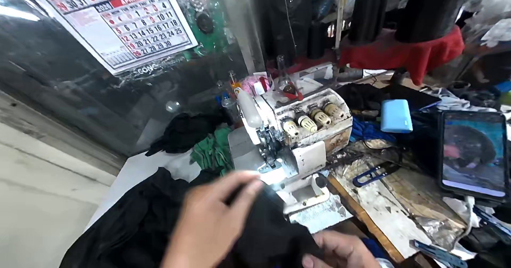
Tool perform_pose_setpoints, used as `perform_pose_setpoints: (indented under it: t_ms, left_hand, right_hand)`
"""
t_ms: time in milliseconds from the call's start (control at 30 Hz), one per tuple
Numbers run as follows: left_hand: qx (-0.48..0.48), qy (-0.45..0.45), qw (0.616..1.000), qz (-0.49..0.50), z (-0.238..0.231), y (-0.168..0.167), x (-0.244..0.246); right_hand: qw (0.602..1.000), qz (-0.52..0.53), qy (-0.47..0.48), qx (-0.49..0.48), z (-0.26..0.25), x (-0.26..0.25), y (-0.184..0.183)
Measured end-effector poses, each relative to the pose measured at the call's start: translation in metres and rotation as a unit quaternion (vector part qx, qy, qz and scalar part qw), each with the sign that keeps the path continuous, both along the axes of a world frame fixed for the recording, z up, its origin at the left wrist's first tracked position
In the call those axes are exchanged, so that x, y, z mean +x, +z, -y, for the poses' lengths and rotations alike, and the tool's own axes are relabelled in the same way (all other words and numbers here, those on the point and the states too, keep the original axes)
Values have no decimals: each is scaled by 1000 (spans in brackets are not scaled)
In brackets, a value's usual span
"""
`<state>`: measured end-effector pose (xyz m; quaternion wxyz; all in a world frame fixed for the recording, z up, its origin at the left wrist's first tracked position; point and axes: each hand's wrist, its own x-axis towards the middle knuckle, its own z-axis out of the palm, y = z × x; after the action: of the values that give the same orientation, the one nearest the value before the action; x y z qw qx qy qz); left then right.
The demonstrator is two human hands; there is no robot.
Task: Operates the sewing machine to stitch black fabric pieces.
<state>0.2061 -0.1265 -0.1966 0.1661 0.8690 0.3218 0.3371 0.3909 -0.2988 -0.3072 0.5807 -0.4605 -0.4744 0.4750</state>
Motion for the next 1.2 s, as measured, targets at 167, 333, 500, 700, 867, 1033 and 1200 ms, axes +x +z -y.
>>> perform_pose_setpoints:
  t_ms: [167, 333, 500, 700, 867, 1033, 1200]
  left_hand:
    - [104, 140, 985, -3, -41, 13, -53]
    - [133, 143, 977, -81, -18, -49, -72]
    - [-83, -86, 991, -52, 21, -63, -44]
    - [-96, -67, 993, 28, 23, -17, -90]
    - [-71, 31, 997, 27, 32, -32, -110]
    - [-49, 10, 997, 53, 30, -45, -115]
    - [-149, 27, 977, 149, 15, -97, -101]
  right_hand:
    - [998, -35, -8, -41, -35, -11, -3]
    - [997, 39, 15, -61, -53, -22, -2]
    - [995, 92, 31, -31, -52, -34, 6]
    - [994, 85, 64, -3, -18, -36, -10]
    - [990, 61, 98, -80, -4, -52, -47]
    - [958, 131, 153, -205, 1, -64, -75]
    - [966, 94, 50, -234, -24, -93, -105]
